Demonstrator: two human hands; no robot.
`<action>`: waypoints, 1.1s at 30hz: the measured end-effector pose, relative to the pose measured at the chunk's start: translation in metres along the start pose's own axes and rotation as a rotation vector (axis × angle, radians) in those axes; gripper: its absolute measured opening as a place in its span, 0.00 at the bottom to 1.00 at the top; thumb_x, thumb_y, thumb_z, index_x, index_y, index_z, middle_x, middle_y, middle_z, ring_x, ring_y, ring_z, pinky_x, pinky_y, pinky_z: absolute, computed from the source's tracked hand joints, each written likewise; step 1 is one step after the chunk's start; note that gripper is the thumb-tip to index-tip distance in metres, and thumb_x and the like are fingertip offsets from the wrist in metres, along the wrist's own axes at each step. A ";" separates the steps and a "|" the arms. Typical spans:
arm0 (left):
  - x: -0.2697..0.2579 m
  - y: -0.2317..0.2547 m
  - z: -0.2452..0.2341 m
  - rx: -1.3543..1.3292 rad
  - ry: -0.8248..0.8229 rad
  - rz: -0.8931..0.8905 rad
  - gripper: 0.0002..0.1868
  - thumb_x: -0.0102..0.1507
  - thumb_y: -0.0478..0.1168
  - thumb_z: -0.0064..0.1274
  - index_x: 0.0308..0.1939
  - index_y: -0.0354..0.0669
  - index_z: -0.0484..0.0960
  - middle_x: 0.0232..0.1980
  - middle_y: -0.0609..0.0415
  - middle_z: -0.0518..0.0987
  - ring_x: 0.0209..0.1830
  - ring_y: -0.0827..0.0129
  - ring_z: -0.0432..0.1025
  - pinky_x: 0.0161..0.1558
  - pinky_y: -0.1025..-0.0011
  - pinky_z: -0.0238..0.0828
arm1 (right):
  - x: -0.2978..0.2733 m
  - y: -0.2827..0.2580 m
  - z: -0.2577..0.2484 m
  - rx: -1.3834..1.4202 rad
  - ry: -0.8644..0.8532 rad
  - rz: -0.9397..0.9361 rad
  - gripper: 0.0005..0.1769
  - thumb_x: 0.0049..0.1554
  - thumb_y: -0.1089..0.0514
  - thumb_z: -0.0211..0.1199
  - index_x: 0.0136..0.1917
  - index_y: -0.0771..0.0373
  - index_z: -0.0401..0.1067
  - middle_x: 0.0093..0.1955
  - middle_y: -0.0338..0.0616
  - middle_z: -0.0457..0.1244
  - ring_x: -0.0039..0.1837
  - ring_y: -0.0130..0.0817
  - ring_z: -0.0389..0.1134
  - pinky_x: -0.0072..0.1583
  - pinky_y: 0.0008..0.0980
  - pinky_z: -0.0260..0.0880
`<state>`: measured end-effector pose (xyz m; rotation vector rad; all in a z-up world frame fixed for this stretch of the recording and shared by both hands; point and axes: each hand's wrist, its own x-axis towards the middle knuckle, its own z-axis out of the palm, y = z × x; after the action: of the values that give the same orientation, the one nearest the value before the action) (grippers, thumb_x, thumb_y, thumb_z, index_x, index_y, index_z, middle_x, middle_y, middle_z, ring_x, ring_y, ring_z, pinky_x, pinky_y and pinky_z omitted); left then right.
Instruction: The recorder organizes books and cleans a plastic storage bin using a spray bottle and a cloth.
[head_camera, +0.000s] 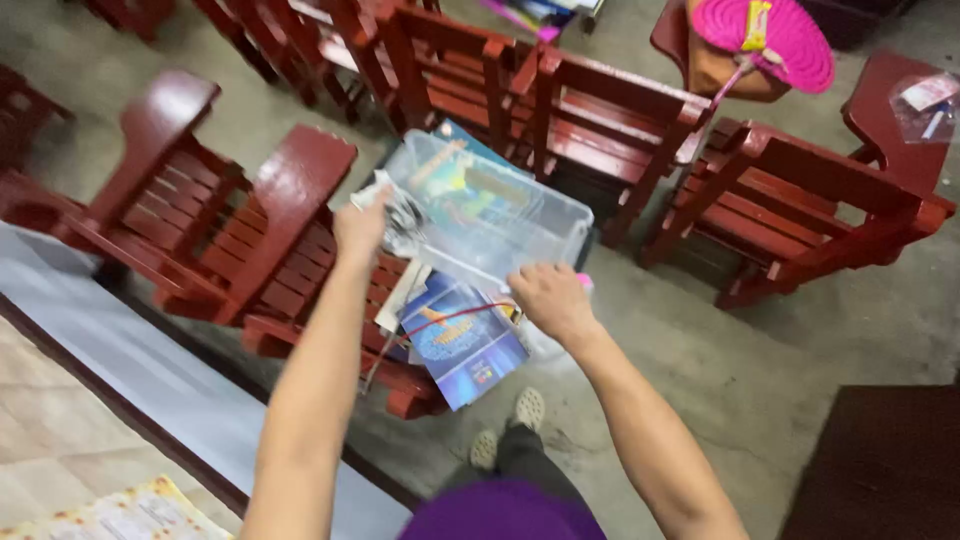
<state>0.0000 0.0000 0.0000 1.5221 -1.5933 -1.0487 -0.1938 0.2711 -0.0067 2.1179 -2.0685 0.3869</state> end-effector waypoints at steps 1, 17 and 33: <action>0.003 0.002 -0.003 -0.071 -0.011 -0.051 0.22 0.59 0.52 0.64 0.42 0.35 0.88 0.39 0.48 0.86 0.35 0.69 0.76 0.39 0.66 0.72 | 0.002 -0.001 -0.008 0.135 0.058 0.073 0.11 0.53 0.52 0.66 0.47 0.56 0.71 0.43 0.40 0.66 0.49 0.40 0.69 0.49 0.43 0.67; -0.036 0.057 -0.021 -0.303 0.019 0.405 0.24 0.65 0.49 0.61 0.55 0.33 0.78 0.56 0.44 0.79 0.54 0.58 0.76 0.58 0.60 0.73 | 0.048 0.016 -0.053 2.073 0.274 0.405 0.37 0.56 0.60 0.56 0.76 0.54 0.49 0.60 0.54 0.61 0.50 0.44 0.69 0.47 0.49 0.77; -0.028 0.064 -0.023 -0.166 -0.967 0.461 0.18 0.64 0.49 0.53 0.48 0.40 0.85 0.38 0.54 0.82 0.31 0.62 0.74 0.37 0.64 0.71 | 0.080 -0.089 -0.057 0.781 0.155 0.776 0.17 0.61 0.50 0.58 0.58 0.61 0.74 0.45 0.51 0.67 0.47 0.48 0.68 0.50 0.42 0.68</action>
<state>-0.0055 0.0249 0.0694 0.4445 -2.2449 -1.6938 -0.1081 0.2139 0.0772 1.3149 -2.8542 1.6066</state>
